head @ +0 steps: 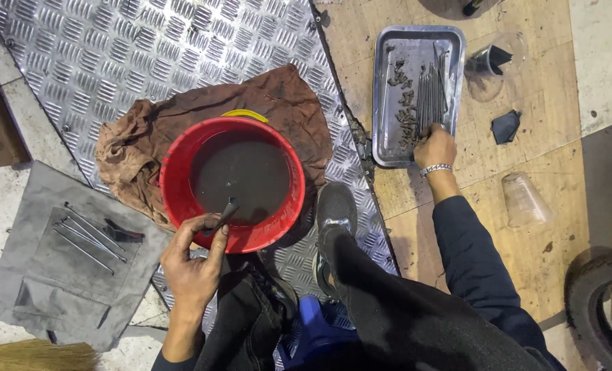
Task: Wet sanding a small metal component using sandpaper and a bucket of water in a workshop environment.
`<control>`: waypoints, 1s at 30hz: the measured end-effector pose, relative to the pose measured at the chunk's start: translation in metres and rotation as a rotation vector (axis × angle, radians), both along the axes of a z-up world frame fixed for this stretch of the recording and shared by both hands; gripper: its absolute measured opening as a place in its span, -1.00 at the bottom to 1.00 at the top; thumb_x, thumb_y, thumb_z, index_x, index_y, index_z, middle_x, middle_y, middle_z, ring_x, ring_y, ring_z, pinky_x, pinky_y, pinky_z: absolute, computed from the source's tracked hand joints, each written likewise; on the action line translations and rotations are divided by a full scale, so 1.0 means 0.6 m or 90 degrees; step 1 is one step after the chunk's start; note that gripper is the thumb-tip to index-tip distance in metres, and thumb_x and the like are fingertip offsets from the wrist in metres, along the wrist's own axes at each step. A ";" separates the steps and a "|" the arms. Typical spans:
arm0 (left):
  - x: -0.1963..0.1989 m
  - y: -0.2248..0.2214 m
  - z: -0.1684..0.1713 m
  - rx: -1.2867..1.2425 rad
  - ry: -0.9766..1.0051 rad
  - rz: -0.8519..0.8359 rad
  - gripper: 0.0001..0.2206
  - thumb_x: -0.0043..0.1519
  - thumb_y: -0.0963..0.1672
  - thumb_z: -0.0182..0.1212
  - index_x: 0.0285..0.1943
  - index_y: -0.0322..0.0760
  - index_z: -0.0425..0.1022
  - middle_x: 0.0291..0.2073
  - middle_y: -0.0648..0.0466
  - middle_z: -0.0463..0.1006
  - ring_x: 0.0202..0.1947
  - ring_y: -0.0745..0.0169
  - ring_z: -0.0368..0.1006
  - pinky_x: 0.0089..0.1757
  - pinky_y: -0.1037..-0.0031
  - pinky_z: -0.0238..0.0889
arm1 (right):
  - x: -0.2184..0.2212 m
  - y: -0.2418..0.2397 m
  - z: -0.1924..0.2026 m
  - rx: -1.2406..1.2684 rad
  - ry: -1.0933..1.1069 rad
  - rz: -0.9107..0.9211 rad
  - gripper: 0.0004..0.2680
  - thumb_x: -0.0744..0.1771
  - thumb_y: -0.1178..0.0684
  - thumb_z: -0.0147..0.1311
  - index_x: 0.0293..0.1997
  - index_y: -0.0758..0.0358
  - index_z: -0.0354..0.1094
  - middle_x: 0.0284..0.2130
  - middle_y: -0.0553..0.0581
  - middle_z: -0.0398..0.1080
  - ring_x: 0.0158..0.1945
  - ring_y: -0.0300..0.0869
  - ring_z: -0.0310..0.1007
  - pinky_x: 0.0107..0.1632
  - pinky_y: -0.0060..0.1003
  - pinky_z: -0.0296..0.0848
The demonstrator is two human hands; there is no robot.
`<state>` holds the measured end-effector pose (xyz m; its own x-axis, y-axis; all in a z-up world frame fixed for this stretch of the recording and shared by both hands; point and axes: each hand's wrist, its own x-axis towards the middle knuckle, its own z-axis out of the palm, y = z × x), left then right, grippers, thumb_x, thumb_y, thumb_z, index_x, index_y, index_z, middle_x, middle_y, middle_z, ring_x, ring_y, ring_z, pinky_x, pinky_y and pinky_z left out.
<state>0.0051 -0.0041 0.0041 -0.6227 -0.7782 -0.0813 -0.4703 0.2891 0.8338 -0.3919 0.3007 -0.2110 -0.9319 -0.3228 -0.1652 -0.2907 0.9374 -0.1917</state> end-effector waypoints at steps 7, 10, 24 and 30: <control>0.007 -0.001 -0.008 -0.007 0.011 0.004 -0.83 0.14 -0.25 0.36 -0.11 -0.41 0.55 -0.18 0.00 0.67 -0.22 0.22 0.56 -0.12 0.50 0.40 | -0.007 0.001 0.002 0.024 -0.035 -0.048 -0.92 0.24 0.27 0.04 -0.30 0.33 0.46 -0.48 0.30 0.50 -0.43 0.20 0.50 -0.25 0.01 0.49; 0.005 0.001 -0.004 0.005 0.009 0.003 -0.83 0.15 -0.24 0.36 -0.10 -0.40 0.56 -0.19 0.02 0.67 -0.25 0.25 0.55 -0.16 0.52 0.38 | -0.006 0.001 0.009 0.027 -0.048 -0.065 -0.88 0.24 0.29 0.02 -0.22 0.43 0.45 -0.45 0.39 0.49 -0.39 0.24 0.51 -0.21 0.01 0.50; 0.006 -0.045 -0.048 -0.243 -0.185 -0.235 -0.72 0.17 -0.20 0.23 0.04 0.00 0.64 -0.25 0.00 0.55 -0.22 -0.04 0.55 -0.17 0.25 0.42 | 0.052 -0.083 0.250 -0.516 -0.483 -0.182 -0.71 0.29 0.33 0.05 0.11 0.73 0.29 -0.25 0.41 0.41 -0.29 -0.15 0.36 -0.34 -0.38 0.41; -0.047 -0.062 -0.055 -0.328 -0.333 -0.331 -0.66 0.07 -0.07 0.25 0.03 -0.20 0.63 -0.16 -0.06 0.59 -0.17 -0.01 0.55 -0.19 0.27 0.43 | 0.181 -0.238 0.446 -0.297 -0.476 0.331 -0.85 0.31 0.26 0.11 -0.08 0.46 0.52 -0.31 0.47 0.57 -0.20 0.24 0.62 -0.18 0.05 0.64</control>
<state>-0.0232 -0.0412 -0.0290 -0.8876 -0.4273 -0.1718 -0.4592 0.8498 0.2589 -0.2832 0.1581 0.0565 -0.3680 -0.8388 -0.4012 -0.2964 0.5148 -0.8045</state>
